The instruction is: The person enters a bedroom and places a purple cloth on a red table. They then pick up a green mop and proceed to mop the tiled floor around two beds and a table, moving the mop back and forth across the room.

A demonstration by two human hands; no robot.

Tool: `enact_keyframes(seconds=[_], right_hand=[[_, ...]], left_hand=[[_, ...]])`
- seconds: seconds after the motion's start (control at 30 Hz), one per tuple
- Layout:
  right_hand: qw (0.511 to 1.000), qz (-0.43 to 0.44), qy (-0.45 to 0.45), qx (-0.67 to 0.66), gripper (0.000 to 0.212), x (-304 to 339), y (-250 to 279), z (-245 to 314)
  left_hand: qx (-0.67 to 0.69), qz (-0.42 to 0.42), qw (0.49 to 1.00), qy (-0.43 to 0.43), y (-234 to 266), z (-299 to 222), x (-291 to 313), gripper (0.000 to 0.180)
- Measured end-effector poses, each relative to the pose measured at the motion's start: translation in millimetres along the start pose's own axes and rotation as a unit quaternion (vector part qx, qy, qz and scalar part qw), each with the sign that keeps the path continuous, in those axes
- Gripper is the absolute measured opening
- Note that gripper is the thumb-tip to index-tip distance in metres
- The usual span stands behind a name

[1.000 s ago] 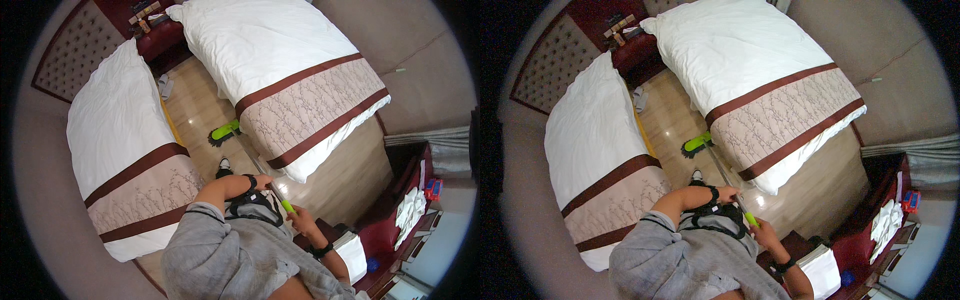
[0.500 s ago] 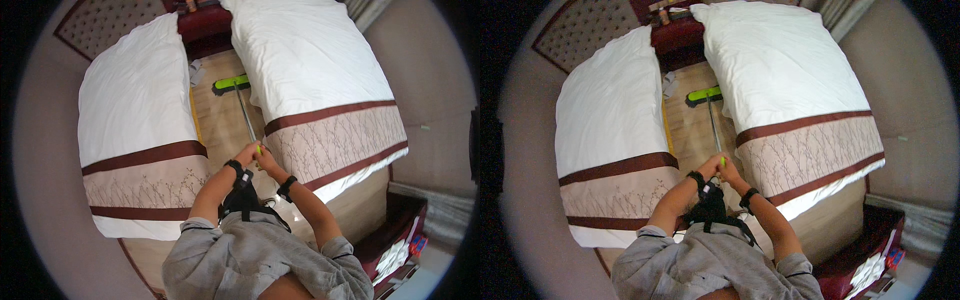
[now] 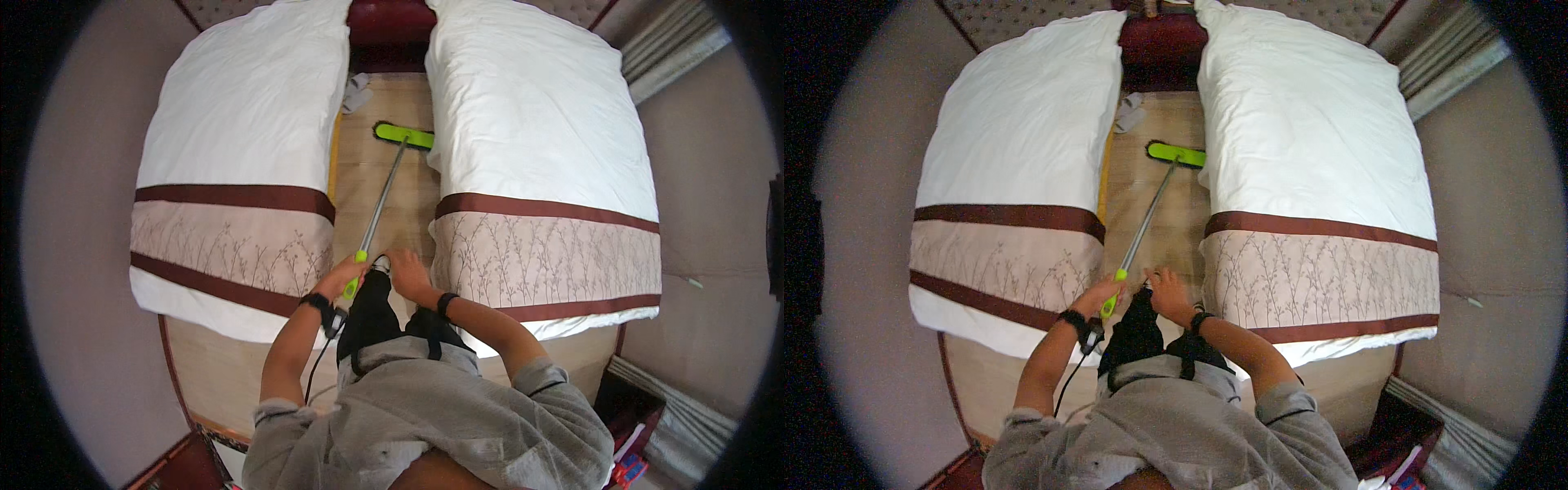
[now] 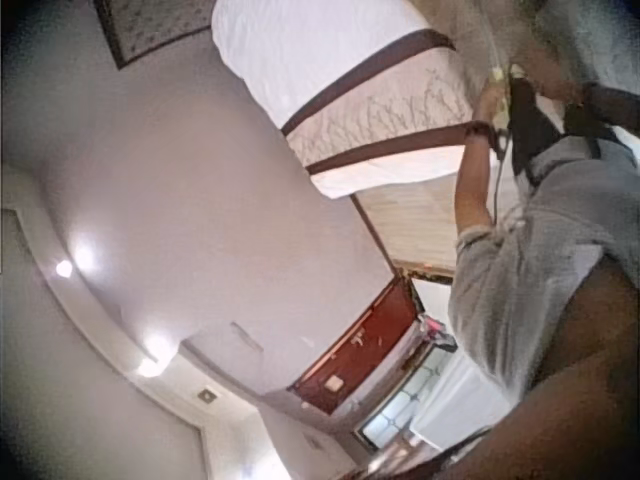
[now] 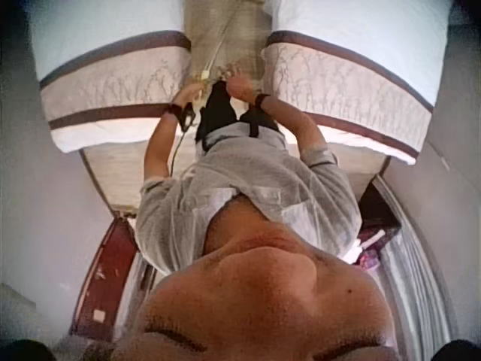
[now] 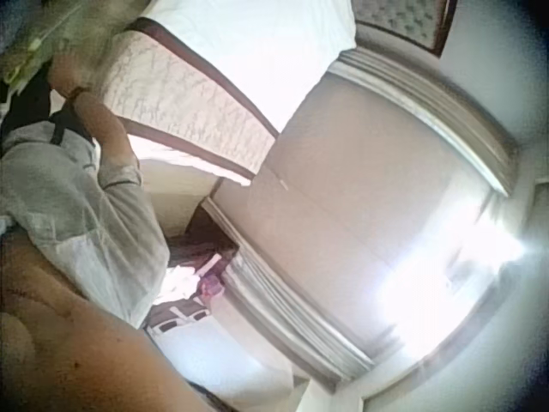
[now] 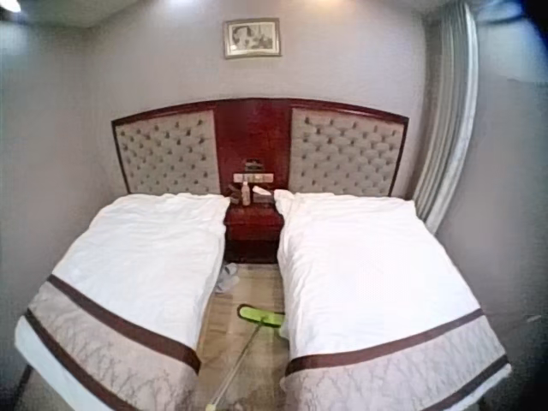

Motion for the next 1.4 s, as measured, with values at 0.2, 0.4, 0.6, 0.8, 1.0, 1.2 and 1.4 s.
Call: enact_keyframes(seconds=[0.2, 0.4, 0.6, 0.8, 1.0, 1.2, 1.4], right_hand=[[0.938, 0.065, 0.340, 0.019, 0.059, 57.5, -66.0, 108.9], [0.776, 0.378, 0.467, -0.194, 0.018, 155.0, -135.2, 183.5], [0.655, 0.570, 0.488, -0.088, 0.018, 244.4, -153.7, 217.6], [0.790, 0.405, 0.444, -0.121, 0.016, 194.6, -155.2, 186.3], [0.805, 0.436, 0.403, 0.004, 0.021, 137.5, -166.5, 131.4], [0.898, 0.287, 0.325, 0.078, 0.031, 93.0, -116.0, 53.0], [0.921, 0.194, 0.290, 0.171, 0.031, 120.2, -94.8, 13.0]], left_hand=[[-0.062, -0.103, 0.989, 0.080, -44.8, 107.6, 166.9, 0.021], [-0.146, -0.138, 0.952, 0.231, -128.8, 162.8, 341.5, 0.037], [-0.193, -0.407, 0.883, 0.135, -208.2, 187.0, 406.2, 0.039], [-0.247, -0.429, 0.858, 0.136, -164.6, 164.7, 369.5, 0.038], [-0.186, -0.416, 0.890, -0.012, -140.4, 174.9, 286.1, 0.037], [0.118, -0.211, 0.969, -0.048, -155.1, 194.0, 131.6, 0.021], [0.153, -0.158, 0.972, -0.078, -182.2, 172.5, 106.5, 0.019]])
Point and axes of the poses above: each hand's wrist, its own x-axis away from the middle knuckle, its own y-axis out of the back of the hand, z = x × y, the point moved 6 cm from there along -x, towards the middle knuckle, and after that the axes turned 7 degrees about -x, right-handed, at the moved point
